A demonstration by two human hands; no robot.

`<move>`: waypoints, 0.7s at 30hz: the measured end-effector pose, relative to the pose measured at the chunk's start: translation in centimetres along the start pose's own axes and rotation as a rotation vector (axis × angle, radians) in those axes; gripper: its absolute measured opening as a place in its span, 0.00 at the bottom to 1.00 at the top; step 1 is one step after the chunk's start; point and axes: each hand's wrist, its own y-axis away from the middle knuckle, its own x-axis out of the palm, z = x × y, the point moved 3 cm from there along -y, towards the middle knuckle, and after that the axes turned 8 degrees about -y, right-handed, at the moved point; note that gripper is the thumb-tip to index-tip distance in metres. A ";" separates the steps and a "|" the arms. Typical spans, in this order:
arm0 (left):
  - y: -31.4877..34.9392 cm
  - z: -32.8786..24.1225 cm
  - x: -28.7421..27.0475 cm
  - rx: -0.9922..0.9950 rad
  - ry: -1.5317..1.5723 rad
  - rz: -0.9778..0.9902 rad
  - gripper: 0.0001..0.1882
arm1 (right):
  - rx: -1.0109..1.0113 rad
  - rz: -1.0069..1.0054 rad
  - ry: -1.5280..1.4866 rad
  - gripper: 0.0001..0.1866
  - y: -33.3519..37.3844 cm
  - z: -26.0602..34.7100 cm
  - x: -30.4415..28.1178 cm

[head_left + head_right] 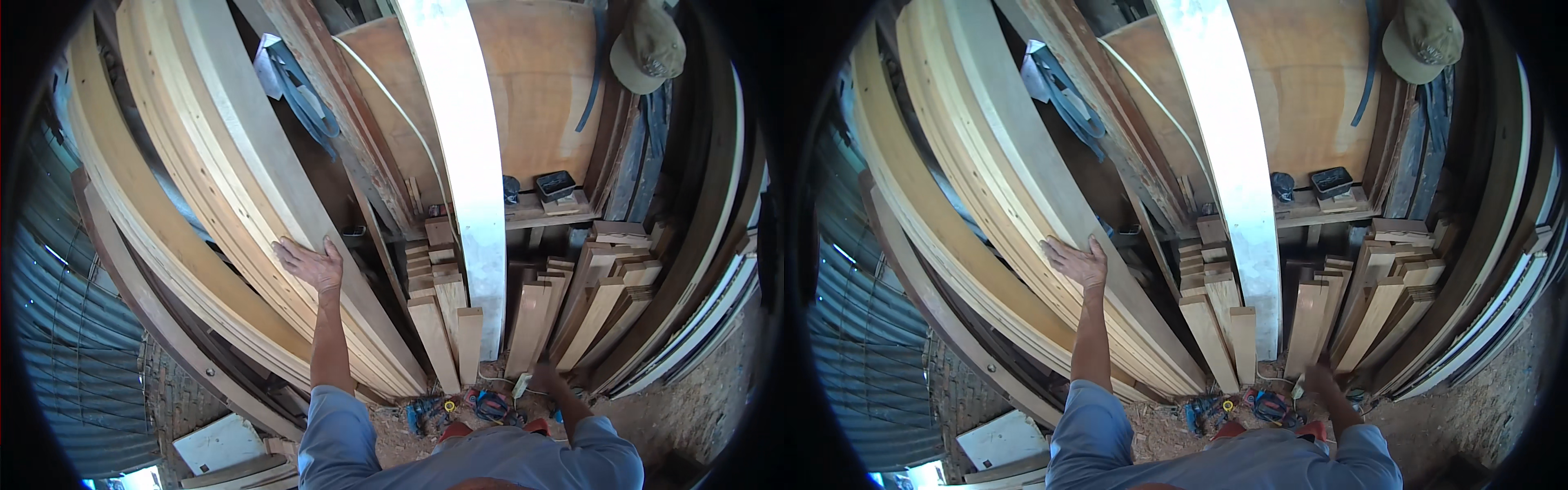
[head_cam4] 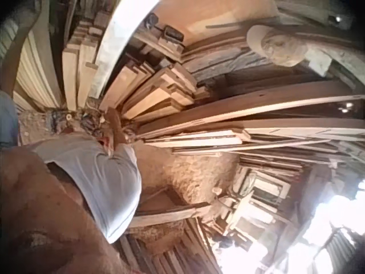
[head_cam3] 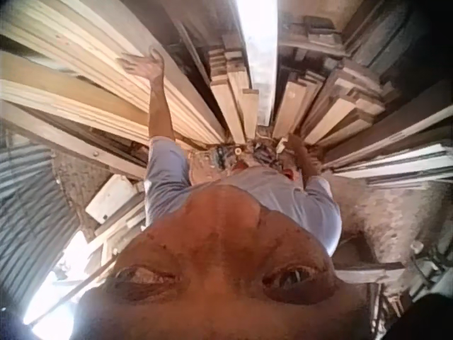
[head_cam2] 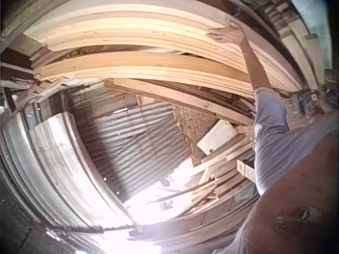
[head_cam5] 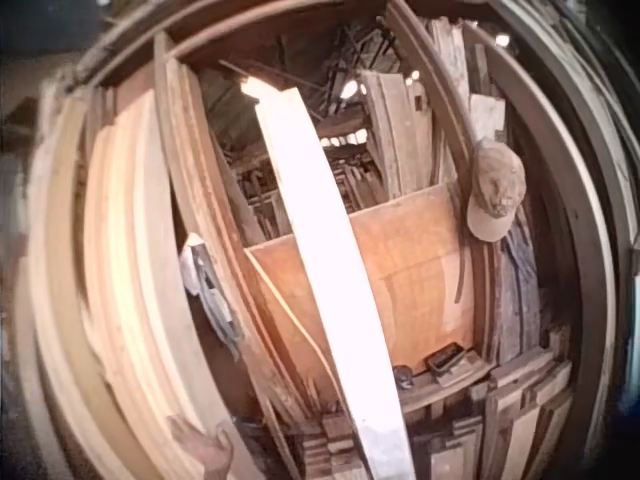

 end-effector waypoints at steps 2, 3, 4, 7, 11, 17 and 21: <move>0.1 0.3 -0.5 -0.006 0.013 0.003 0.55 | -0.228 0.129 0.101 0.21 3.7 -1.3 6.6; 0.4 1.2 -0.7 -0.008 0.001 -0.001 0.55 | -0.325 -0.001 -0.064 0.17 6.1 -0.8 8.1; 0.9 2.2 -0.7 -0.012 -0.009 0.001 0.55 | -0.438 -0.114 -0.212 0.14 8.9 -0.4 9.4; 0.3 -0.1 -1.4 0.014 0.041 -0.008 0.53 | -0.210 -0.116 -0.455 0.13 14.1 -1.3 13.6; -0.3 0.6 -2.7 0.057 0.048 -0.019 0.53 | 0.149 -0.170 -0.588 0.12 16.8 -5.8 19.2; 5.9 1.4 -4.9 0.052 0.330 0.444 0.49 | 0.416 -0.355 -0.402 0.09 19.5 -15.7 30.1; 23.4 1.6 -11.6 -0.145 0.926 0.988 0.20 | 0.471 -0.579 -0.496 0.13 18.5 -6.2 19.9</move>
